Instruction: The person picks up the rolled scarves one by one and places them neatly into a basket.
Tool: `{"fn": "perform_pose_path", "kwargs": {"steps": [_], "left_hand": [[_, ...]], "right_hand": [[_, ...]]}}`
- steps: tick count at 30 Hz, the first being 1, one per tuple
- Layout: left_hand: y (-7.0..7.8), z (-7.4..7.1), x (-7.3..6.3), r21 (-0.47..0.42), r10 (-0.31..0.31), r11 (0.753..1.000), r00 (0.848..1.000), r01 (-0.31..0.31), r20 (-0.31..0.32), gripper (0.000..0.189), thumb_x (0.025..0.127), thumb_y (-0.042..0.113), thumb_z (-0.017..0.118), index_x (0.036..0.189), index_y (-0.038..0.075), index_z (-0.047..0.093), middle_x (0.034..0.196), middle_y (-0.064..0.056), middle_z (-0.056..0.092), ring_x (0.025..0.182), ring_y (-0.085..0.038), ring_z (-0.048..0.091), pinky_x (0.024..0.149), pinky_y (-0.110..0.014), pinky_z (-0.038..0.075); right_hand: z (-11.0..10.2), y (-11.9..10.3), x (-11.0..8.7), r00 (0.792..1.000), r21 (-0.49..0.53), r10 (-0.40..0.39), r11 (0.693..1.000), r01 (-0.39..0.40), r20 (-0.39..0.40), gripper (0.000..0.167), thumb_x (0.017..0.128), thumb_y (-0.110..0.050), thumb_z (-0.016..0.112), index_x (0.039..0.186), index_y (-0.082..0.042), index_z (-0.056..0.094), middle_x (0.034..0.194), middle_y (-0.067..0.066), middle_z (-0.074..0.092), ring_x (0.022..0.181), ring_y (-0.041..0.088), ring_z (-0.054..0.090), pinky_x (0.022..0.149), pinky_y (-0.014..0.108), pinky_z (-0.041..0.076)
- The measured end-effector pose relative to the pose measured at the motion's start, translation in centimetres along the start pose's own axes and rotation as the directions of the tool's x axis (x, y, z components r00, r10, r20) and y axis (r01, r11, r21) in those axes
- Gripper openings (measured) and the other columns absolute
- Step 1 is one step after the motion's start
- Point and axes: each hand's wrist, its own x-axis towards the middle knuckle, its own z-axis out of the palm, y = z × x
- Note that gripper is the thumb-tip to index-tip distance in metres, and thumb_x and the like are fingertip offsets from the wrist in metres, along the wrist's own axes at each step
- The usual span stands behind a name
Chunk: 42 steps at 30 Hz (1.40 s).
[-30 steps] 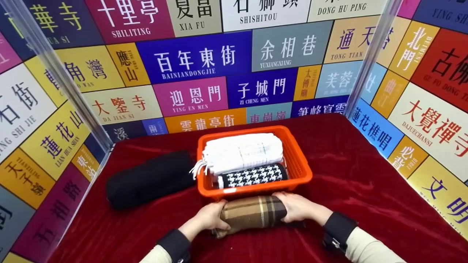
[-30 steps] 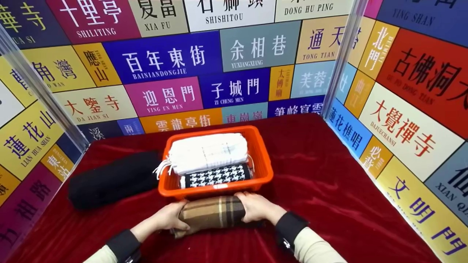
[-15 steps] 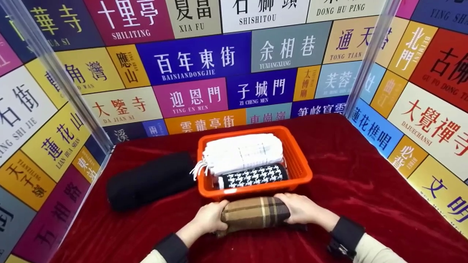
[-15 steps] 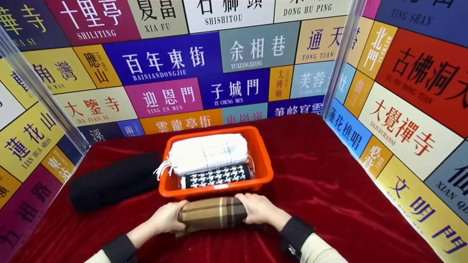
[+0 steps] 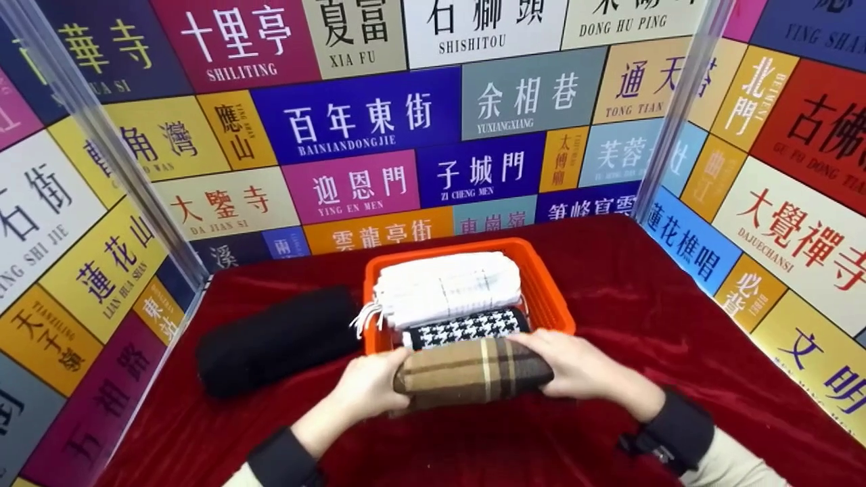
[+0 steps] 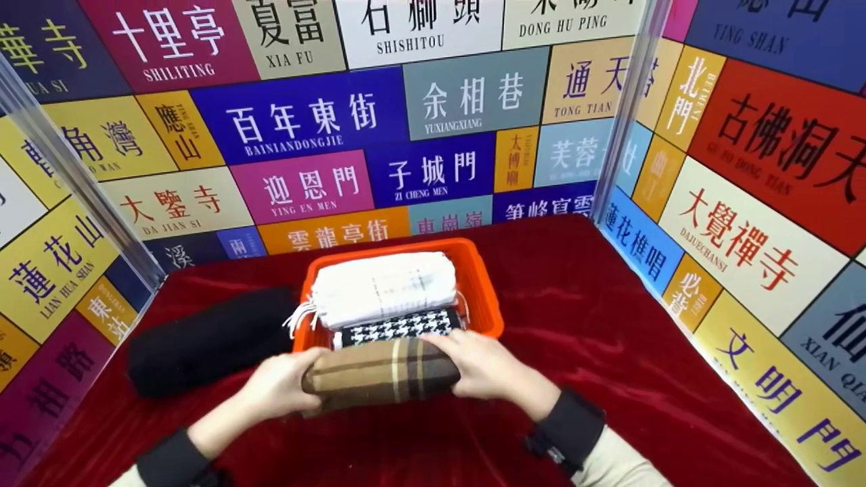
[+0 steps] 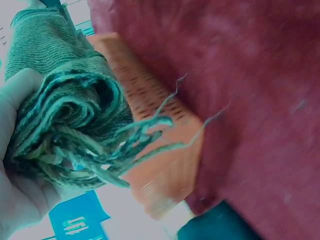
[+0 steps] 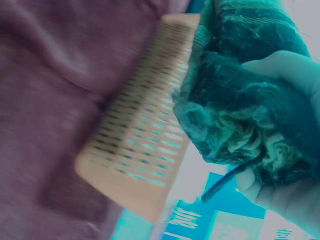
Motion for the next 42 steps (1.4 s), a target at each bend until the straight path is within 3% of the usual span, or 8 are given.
{"fn": "perform_pose_path", "kwargs": {"steps": [5,9,14,20,23,27,33,42], "left_hand": [[-0.4,-2.6,1.4,-0.064,-0.051,0.997,0.997,0.047,-0.054,0.054,0.055,0.022,0.072,0.107,0.018,0.060,0.085,0.000,0.066,0.070,-0.021,0.061,0.058,-0.039,0.046],[-1.3,-3.4,3.4,-0.130,-0.133,0.984,0.988,0.122,-0.081,0.055,0.056,0.020,0.073,0.110,0.021,0.062,0.088,-0.004,0.067,0.072,-0.023,0.061,0.058,-0.040,0.047],[-3.1,-2.5,6.2,-0.154,-0.237,0.961,0.971,0.230,-0.025,0.059,0.058,0.019,0.074,0.115,0.023,0.061,0.091,-0.007,0.067,0.074,-0.025,0.062,0.060,-0.039,0.048],[-4.8,-0.8,8.0,-0.070,-0.258,0.962,0.962,0.264,0.088,0.064,0.061,0.020,0.076,0.121,0.020,0.056,0.104,-0.010,0.065,0.089,-0.029,0.061,0.072,-0.044,0.048],[-4.6,-0.2,8.0,0.053,-0.229,0.973,0.965,0.223,0.131,0.071,0.062,0.026,0.078,0.127,0.017,0.051,0.113,-0.013,0.061,0.099,-0.032,0.057,0.081,-0.046,0.044],[-3.7,0.4,7.7,0.179,-0.124,0.979,0.983,0.099,0.134,0.084,0.063,0.034,0.078,0.135,0.014,0.039,0.125,-0.016,0.050,0.110,-0.038,0.049,0.086,-0.052,0.038],[-3.2,1.6,7.7,0.157,0.032,0.986,0.987,-0.057,0.160,0.080,0.074,0.032,0.070,0.142,0.016,0.029,0.127,-0.015,0.045,0.112,-0.036,0.047,0.086,-0.053,0.039],[-4.1,3.1,7.3,0.080,0.100,0.990,0.977,-0.117,0.189,0.071,0.079,0.026,0.067,0.139,0.011,0.032,0.133,-0.017,0.041,0.118,-0.039,0.041,0.093,-0.055,0.034]], "right_hand": [[-3.1,0.6,2.0,1.000,0.035,0.009,0.999,-0.009,0.020,0.081,0.055,-0.012,0.070,0.133,-0.018,0.046,0.105,0.004,0.059,0.090,0.016,0.054,0.072,0.037,0.046],[-3.9,2.4,4.3,0.999,0.040,0.037,0.998,-0.038,0.033,0.078,0.056,-0.013,0.069,0.131,-0.016,0.047,0.108,0.007,0.058,0.090,0.019,0.052,0.071,0.038,0.044],[-2.6,5.4,7.0,0.992,0.043,0.096,0.994,-0.100,0.088,0.076,0.058,-0.013,0.068,0.131,-0.014,0.047,0.114,0.013,0.057,0.095,0.025,0.053,0.077,0.044,0.044],[-0.1,7.5,9.2,0.968,-0.041,0.160,0.987,-0.155,0.194,0.080,0.061,-0.008,0.070,0.136,-0.012,0.041,0.128,0.016,0.051,0.112,0.034,0.048,0.091,0.052,0.035],[0.7,7.3,9.5,0.955,-0.129,0.193,0.977,-0.167,0.224,0.084,0.062,-0.007,0.073,0.138,-0.013,0.038,0.133,0.016,0.046,0.117,0.037,0.041,0.093,0.053,0.031],[1.5,6.4,9.6,0.963,-0.190,0.155,0.975,-0.114,0.222,0.092,0.059,-0.009,0.077,0.140,-0.011,0.033,0.138,0.017,0.037,0.121,0.040,0.035,0.097,0.056,0.028],[2.7,5.9,9.4,0.966,-0.187,0.124,0.979,-0.082,0.225,0.099,0.059,-0.015,0.081,0.142,-0.011,0.028,0.140,0.018,0.033,0.122,0.041,0.035,0.093,0.056,0.031],[4.5,6.8,8.8,0.972,-0.129,0.110,0.988,-0.084,0.209,0.092,0.060,-0.012,0.080,0.139,-0.013,0.034,0.134,0.017,0.040,0.119,0.038,0.038,0.085,0.056,0.037]]}}
